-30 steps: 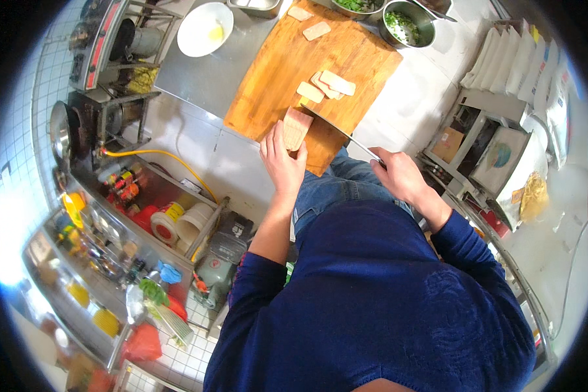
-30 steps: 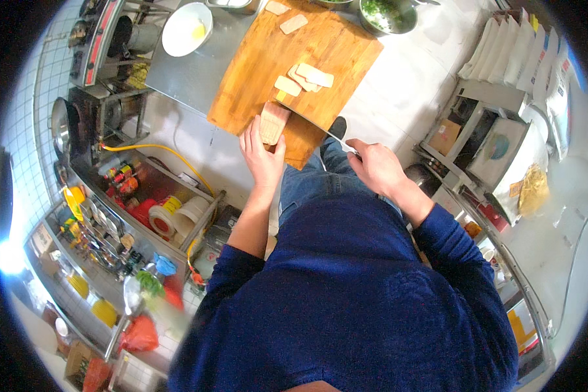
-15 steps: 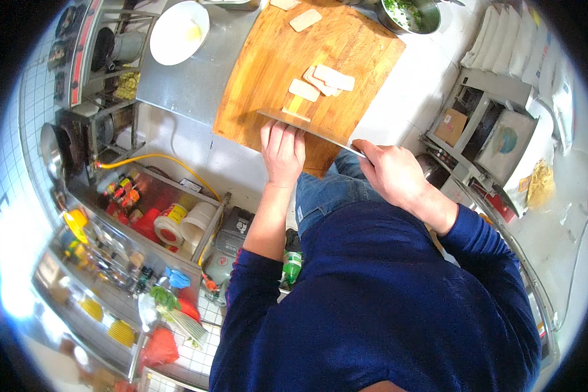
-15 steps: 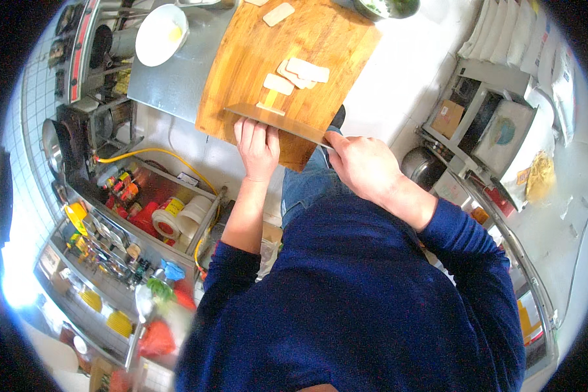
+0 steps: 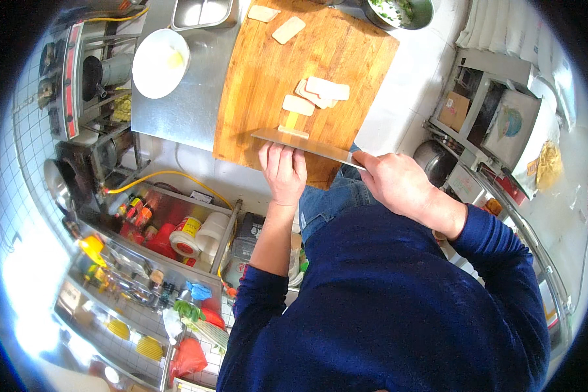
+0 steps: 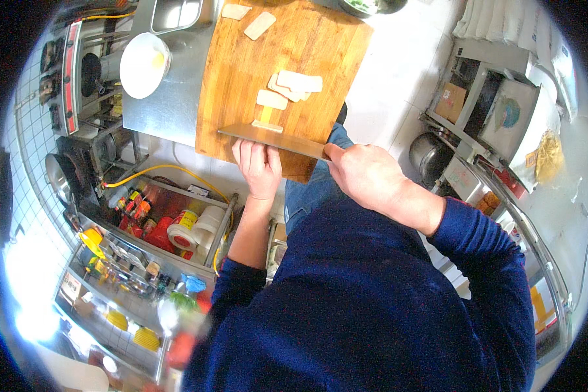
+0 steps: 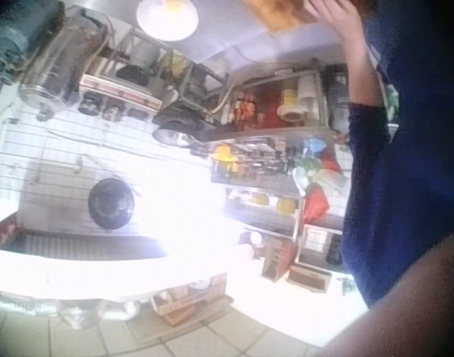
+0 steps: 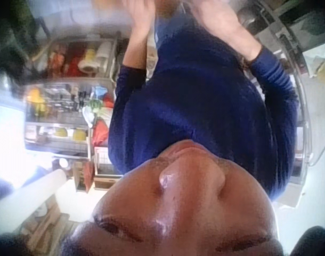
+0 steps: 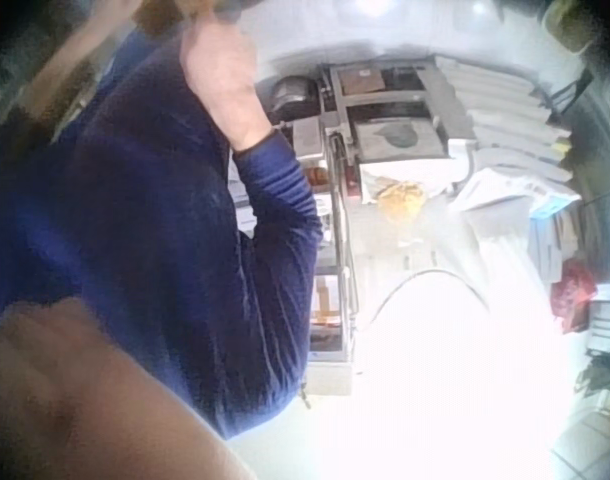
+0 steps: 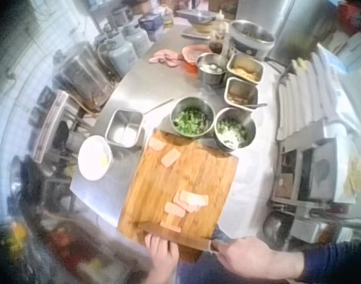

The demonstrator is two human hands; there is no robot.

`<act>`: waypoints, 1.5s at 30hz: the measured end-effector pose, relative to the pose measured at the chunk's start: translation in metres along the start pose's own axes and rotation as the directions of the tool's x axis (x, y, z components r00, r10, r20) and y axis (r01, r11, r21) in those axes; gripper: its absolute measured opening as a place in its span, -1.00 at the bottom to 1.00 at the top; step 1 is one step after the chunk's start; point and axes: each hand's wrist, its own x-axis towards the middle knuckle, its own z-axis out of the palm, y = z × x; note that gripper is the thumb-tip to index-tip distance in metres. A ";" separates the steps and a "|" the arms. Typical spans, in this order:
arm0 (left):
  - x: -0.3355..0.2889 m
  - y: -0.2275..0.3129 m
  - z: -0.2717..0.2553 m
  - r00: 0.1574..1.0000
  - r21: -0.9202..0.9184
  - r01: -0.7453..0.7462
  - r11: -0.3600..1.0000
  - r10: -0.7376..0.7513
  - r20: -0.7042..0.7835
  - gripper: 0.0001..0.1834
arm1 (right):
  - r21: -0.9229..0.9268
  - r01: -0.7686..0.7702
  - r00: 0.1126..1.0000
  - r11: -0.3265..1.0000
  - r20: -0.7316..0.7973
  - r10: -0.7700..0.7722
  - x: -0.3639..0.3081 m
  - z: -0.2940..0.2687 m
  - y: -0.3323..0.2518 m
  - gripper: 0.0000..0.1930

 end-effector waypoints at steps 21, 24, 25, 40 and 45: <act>0.001 0.006 0.000 0.999 -0.022 0.028 0.999 -0.029 -0.031 -0.79 | 0.015 0.090 0.988 0.996 -0.127 -0.087 0.026 0.029 0.020 -0.79; -0.002 0.001 0.001 0.999 0.009 0.011 1.000 -0.011 -0.030 -0.74 | -0.001 0.083 0.992 0.997 -0.100 -0.083 0.003 0.019 0.018 -0.81; -0.003 -0.001 0.001 0.999 0.013 -0.015 1.000 0.015 -0.042 -0.73 | -0.011 0.089 0.991 0.996 -0.100 -0.090 -0.004 0.016 0.016 -0.82; 0.000 0.000 -0.002 1.000 -0.013 0.026 1.000 -0.026 0.016 -0.76 | -0.018 0.045 0.998 0.999 -0.039 -0.046 0.002 0.004 0.007 -0.84; -0.001 0.000 -0.003 0.999 -0.026 0.040 0.999 -0.039 0.020 -0.76 | -0.035 0.065 0.997 0.997 -0.046 -0.067 0.022 0.015 0.009 -0.82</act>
